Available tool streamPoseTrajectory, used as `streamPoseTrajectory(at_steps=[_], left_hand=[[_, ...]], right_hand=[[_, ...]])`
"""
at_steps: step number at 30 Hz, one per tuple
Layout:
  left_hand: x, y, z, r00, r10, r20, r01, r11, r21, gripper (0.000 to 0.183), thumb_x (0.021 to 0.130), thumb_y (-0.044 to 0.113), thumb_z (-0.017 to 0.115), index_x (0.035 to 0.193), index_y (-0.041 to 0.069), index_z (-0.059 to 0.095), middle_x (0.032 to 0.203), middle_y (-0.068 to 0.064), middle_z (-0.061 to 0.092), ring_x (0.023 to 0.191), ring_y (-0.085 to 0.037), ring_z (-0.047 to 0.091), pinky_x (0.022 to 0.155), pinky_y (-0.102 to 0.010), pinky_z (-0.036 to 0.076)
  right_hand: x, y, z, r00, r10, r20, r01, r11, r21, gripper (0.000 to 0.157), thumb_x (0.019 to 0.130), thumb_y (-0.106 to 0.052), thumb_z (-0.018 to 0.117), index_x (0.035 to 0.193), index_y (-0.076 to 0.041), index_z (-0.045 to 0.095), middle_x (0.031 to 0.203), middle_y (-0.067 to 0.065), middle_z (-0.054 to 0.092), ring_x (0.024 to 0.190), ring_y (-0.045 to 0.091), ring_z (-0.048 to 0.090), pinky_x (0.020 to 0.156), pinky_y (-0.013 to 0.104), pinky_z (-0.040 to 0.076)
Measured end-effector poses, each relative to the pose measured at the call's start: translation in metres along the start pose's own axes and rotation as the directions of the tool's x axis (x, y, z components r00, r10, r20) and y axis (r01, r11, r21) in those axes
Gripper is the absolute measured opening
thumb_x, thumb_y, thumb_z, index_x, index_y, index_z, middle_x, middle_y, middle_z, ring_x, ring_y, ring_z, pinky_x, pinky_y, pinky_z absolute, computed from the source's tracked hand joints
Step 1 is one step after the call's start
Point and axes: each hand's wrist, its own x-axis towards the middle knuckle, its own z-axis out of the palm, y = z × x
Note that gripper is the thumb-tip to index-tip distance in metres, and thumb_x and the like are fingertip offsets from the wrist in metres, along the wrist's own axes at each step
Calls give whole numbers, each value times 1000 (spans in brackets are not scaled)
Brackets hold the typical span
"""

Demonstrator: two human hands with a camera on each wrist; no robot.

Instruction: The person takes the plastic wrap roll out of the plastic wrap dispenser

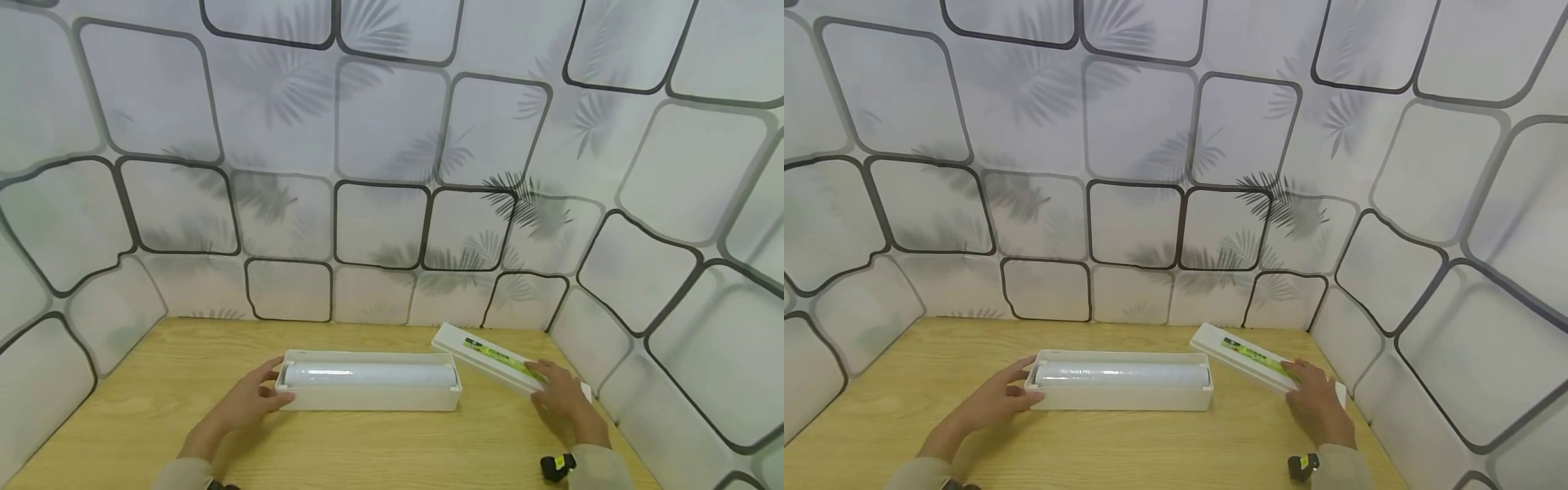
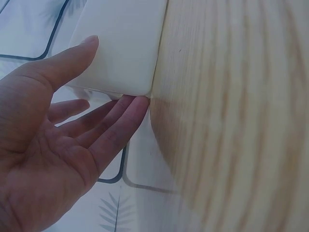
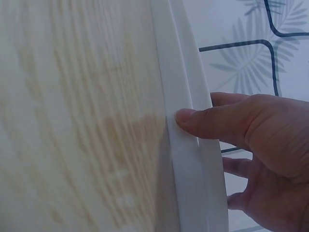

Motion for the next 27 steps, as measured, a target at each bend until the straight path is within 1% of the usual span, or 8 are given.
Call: streamPoseTrajectory(at_steps=[5, 7, 11, 18, 24, 27], left_hand=[[-1, 1, 0, 1000, 0, -1, 0, 1000, 0, 90, 94, 27, 77, 160, -5, 24, 144, -41, 49, 107, -34, 71, 85, -43, 61], [-1, 1, 0, 1000, 2, 2, -2, 1000, -10, 90, 95, 26, 77, 160, -6, 23, 144, -41, 49, 107, -34, 71, 85, -42, 61], [-1, 2, 0, 1000, 1, 0, -1, 1000, -19, 91, 95, 26, 77, 160, -6, 22, 144, -42, 48, 106, -33, 71, 84, -40, 61], [1, 1, -1, 1000, -2, -1, 2, 1000, -14, 91, 95, 27, 77, 160, -6, 22, 145, -41, 48, 108, -35, 71, 84, -41, 61], [1, -3, 0, 1000, 2, 1, -2, 1000, -16, 91, 94, 26, 77, 160, -6, 23, 144, -41, 49, 107, -34, 71, 83, -40, 61], [0, -2, 0, 1000, 4, -2, -5, 1000, -11, 91, 95, 26, 77, 160, -6, 23, 144, -41, 49, 107, -34, 71, 84, -40, 61]], right_hand=[[-1, -7, -1, 992, 112, 50, -112, 994, -13, 69, 81, -7, 69, 148, -10, 54, 157, 36, 36, 139, 65, 32, 99, 95, 13], [-2, -10, -2, 990, 128, 56, -127, 992, -16, 69, 82, -7, 67, 149, -10, 53, 157, 37, 35, 139, 65, 31, 98, 96, 12], [-3, -16, -4, 992, 119, 52, -118, 993, -22, 66, 85, -7, 68, 149, -8, 53, 155, 39, 37, 137, 66, 31, 100, 94, 15], [-2, -15, -2, 993, 108, 57, -106, 994, -36, 65, 87, -8, 69, 149, -6, 51, 154, 41, 35, 138, 69, 29, 104, 91, 16], [-1, -22, -8, 993, 93, 71, -89, 995, -56, 59, 91, -16, 69, 147, -6, 53, 154, 40, 34, 138, 71, 26, 97, 95, 19], [2, -29, -14, 994, 63, 88, -59, 997, -48, 57, 93, -21, 70, 146, -8, 55, 154, 40, 36, 136, 71, 30, 93, 95, 23]])
